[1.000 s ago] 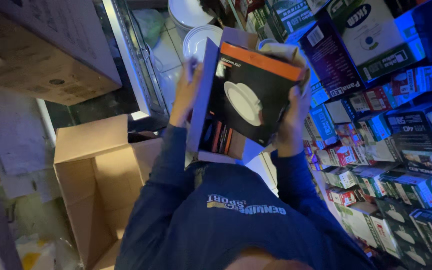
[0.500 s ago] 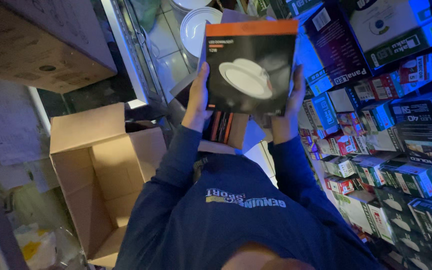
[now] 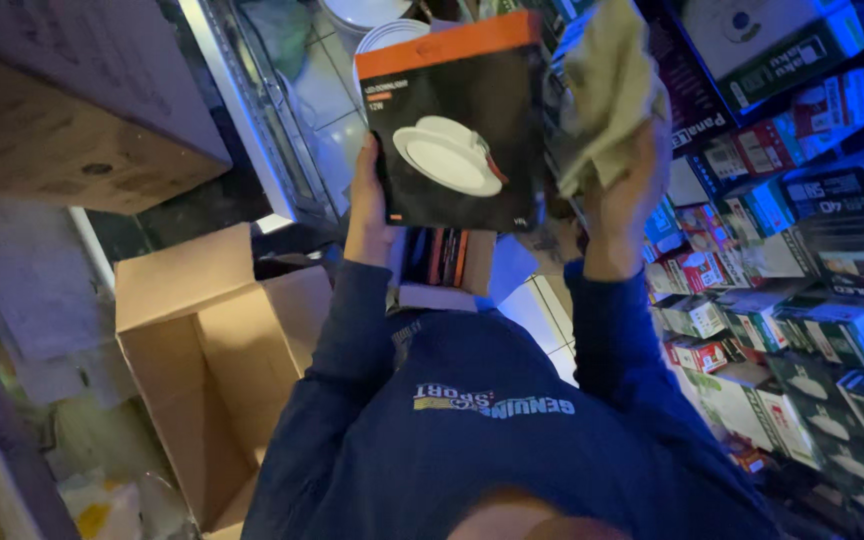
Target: The person wipes down several boxes of LED downlights with a cloth before placing them into a larger cardboard box.
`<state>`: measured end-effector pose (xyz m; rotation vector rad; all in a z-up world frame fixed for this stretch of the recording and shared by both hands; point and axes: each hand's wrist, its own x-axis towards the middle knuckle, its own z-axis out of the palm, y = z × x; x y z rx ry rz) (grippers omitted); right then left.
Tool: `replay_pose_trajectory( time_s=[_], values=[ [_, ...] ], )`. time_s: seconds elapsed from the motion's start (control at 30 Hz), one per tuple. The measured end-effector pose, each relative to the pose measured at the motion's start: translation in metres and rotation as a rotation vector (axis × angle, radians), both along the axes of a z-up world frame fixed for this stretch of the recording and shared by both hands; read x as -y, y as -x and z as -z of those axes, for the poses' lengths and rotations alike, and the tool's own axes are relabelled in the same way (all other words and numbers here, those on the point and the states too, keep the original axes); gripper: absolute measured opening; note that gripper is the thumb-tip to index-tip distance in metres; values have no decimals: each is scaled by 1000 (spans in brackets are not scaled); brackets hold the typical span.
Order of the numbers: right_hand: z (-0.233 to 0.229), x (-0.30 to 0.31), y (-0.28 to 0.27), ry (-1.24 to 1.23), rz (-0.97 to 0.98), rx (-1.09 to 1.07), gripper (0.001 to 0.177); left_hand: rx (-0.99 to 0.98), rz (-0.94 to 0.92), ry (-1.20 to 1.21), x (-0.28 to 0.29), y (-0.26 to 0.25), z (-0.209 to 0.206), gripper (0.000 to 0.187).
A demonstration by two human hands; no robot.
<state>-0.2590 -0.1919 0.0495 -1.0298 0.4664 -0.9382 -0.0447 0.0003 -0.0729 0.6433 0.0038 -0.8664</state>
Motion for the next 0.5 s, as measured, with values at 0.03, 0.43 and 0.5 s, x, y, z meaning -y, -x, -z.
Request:
replay_pose_trajectory(
  time_s=[0.03, 0.43, 0.5],
  values=[
    [-14, 4, -13, 114, 53, -293, 43, 22, 14, 9, 2, 2, 2, 55],
    [65, -30, 17, 267, -126, -257, 36, 119, -306, -56, -37, -19, -15, 53],
    [88, -16, 23, 144, 9, -119, 35, 377, -434, -288, -37, -19, -14, 53]
  ],
)
